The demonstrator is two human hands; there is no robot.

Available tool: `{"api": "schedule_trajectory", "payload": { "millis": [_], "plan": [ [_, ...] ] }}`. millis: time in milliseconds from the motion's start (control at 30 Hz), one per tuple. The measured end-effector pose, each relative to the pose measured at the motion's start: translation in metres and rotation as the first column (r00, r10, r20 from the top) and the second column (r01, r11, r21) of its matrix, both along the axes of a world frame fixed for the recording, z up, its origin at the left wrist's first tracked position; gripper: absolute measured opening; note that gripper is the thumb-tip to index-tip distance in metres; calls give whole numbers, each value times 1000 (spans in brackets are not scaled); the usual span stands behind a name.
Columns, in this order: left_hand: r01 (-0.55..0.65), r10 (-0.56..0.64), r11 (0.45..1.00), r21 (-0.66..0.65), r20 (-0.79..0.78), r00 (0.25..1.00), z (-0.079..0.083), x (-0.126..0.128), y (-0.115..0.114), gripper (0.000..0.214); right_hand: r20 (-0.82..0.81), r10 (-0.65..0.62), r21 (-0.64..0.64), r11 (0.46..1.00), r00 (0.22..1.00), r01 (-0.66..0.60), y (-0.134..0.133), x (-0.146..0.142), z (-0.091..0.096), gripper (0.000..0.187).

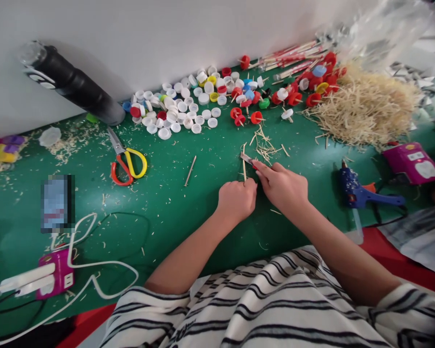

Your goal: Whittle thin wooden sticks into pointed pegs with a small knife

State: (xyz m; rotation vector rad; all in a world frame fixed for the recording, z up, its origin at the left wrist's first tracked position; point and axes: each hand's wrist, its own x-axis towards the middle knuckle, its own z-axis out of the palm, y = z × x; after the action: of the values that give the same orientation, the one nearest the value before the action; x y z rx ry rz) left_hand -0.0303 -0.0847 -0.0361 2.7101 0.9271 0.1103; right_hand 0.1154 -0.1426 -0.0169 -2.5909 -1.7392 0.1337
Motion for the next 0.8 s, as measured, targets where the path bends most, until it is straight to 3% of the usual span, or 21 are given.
{"api": "schedule_trajectory", "payload": {
  "millis": [400, 800],
  "plan": [
    [-31, 31, 999, -21, -27, 999, 3, 3, 1, 43, -23, 24, -21, 999, 999, -24, 33, 1, 0, 49],
    [-17, 17, 1000, -3, -9, 1000, 1, 1, 0, 45, -6, -5, -1, 1000, 1000, 5, 2, 0, -1, 51]
  ]
}}
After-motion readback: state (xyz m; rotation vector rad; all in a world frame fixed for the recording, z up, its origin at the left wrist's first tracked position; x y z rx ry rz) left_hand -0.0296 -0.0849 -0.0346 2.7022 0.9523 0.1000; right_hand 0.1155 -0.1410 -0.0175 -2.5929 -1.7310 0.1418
